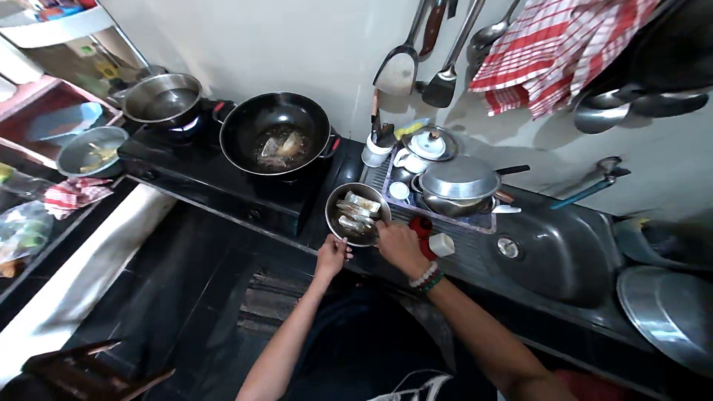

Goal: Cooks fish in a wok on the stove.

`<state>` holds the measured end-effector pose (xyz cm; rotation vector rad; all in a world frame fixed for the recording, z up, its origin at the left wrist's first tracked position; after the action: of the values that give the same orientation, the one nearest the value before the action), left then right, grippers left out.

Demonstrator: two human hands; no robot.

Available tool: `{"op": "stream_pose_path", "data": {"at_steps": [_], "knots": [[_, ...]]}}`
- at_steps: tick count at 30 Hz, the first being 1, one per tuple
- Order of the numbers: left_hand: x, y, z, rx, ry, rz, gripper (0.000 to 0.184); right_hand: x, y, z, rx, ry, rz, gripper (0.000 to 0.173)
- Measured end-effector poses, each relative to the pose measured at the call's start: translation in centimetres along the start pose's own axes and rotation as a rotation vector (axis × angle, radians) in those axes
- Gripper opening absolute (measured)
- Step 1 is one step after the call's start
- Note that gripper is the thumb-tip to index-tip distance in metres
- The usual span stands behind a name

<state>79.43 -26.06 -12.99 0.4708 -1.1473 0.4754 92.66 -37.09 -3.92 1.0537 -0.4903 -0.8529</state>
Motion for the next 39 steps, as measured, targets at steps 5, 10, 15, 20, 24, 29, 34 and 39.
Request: {"op": "stream_pose_path", "data": {"at_steps": [5,10,15,20,24,29,34,39], "knots": [[0.2,-0.1,0.0,0.017,0.005,0.001,0.025,-0.9,-0.8,0.4,0.008,0.013,-0.007,0.043],[0.1,0.0,0.0,0.004,-0.019,-0.011,0.027,-0.6,0.8,0.7,-0.021,-0.020,0.013,0.036],[0.2,-0.1,-0.1,0.010,-0.023,0.007,0.026,1.0,0.9,-2.1,-0.163,0.002,-0.141,0.040],[0.2,0.0,-0.2,0.005,-0.019,0.021,0.026,5.2,0.5,-6.2,-0.419,0.098,-0.378,0.039],[0.3,0.0,-0.3,0.001,-0.028,0.014,0.026,6.5,1.1,-6.1,-0.433,0.040,-0.368,0.042],[0.6,0.0,-0.3,0.003,-0.017,-0.002,0.026,6.5,2.3,-4.1,-0.280,0.047,-0.219,0.039],[0.5,0.0,-0.3,0.003,-0.012,-0.007,0.025,4.5,4.6,0.7,-0.084,-0.063,-0.069,0.035],[0.5,-0.1,-0.3,0.002,-0.017,-0.014,0.027,1.1,3.9,2.3,-0.076,0.015,0.028,0.036]]}}
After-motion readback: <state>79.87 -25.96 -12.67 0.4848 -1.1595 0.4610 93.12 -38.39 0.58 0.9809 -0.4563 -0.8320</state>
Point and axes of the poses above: each hand's wrist, its own z-axis away from the middle knuckle, its own y-axis out of the back of the hand, x = y × z, the point moved 3 cm from there along -z, towards the middle knuckle, and after that the axes turned 10 degrees about -y, right-handed, at the moved point
